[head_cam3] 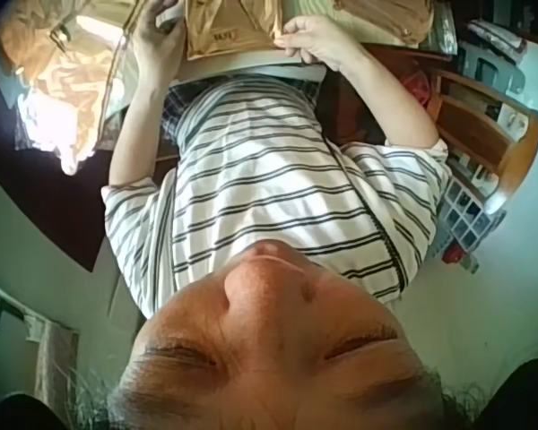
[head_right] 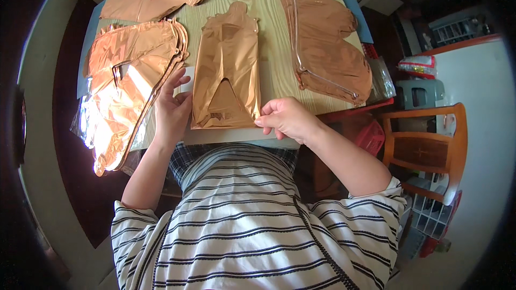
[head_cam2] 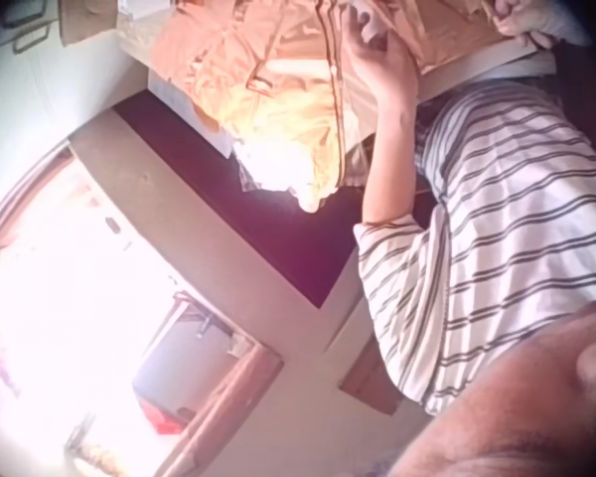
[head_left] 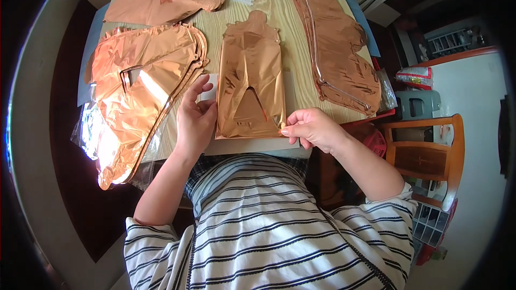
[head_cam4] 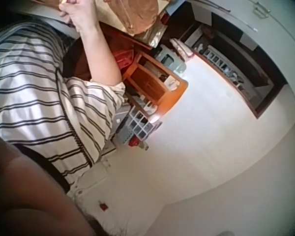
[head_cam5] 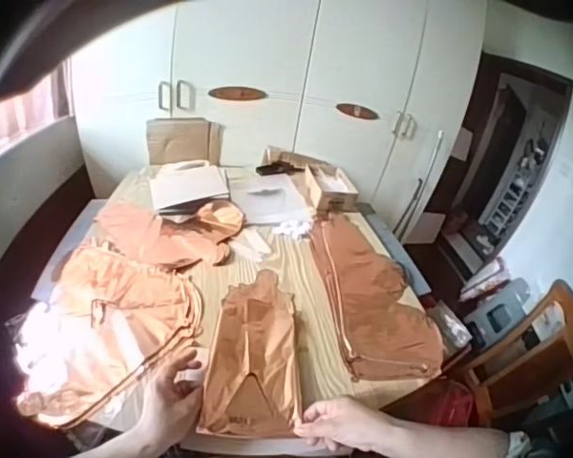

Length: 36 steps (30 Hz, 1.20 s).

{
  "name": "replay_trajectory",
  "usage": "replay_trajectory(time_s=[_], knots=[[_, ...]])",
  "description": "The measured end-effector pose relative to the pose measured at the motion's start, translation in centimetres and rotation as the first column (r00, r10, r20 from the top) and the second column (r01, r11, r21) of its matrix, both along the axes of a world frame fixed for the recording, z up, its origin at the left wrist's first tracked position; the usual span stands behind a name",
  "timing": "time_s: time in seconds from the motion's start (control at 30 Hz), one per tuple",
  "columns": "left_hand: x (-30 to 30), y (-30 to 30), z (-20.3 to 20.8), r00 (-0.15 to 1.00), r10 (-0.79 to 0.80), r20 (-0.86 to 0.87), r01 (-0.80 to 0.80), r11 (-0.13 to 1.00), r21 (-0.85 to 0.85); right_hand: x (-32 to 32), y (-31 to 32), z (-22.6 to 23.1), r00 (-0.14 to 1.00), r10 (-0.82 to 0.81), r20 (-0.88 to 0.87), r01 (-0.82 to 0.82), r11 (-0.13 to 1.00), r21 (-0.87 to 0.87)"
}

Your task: Folding and preparing foil balloons for packaging.

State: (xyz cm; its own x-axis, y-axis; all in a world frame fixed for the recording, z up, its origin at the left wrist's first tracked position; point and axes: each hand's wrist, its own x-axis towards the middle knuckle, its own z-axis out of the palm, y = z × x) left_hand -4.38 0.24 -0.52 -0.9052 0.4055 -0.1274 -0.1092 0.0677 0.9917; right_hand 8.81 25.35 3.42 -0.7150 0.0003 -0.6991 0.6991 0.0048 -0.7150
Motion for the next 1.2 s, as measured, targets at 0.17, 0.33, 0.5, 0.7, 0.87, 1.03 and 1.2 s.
replay_trajectory(time_s=[0.17,0.33,0.5,0.7,0.87,1.03,1.2], knots=[[0.0,0.0,-0.1,0.999,-0.017,-0.030,0.017,1.000,-0.008,0.2,0.0,-0.1,0.996,-0.087,-0.014,0.086,0.994,-0.074],[0.0,0.1,-0.3,1.000,0.008,-0.004,-0.008,1.000,0.001,0.6,-0.5,0.3,1.000,-0.016,0.015,0.016,1.000,-0.015],[-0.1,0.0,-0.7,1.000,0.007,-0.004,-0.007,1.000,-0.008,0.9,-0.7,-0.5,1.000,0.012,-0.023,-0.011,0.999,0.047],[0.0,0.2,0.0,1.000,0.008,0.009,-0.007,0.998,-0.062,0.9,-0.5,-0.4,0.999,0.041,-0.007,-0.040,0.994,0.100],[-0.1,0.2,-0.1,1.000,0.003,0.017,-0.002,0.998,-0.064,0.9,-0.6,0.0,0.995,0.091,-0.046,-0.080,0.976,0.203],[-0.1,0.3,0.1,1.000,-0.028,0.011,0.029,0.995,-0.097,0.7,-0.4,0.5,0.989,0.145,-0.041,-0.127,0.948,0.293],[-0.5,0.3,0.6,0.994,-0.106,-0.007,0.104,0.986,-0.133,0.8,-0.5,0.7,0.986,0.156,-0.051,-0.126,0.919,0.375]])
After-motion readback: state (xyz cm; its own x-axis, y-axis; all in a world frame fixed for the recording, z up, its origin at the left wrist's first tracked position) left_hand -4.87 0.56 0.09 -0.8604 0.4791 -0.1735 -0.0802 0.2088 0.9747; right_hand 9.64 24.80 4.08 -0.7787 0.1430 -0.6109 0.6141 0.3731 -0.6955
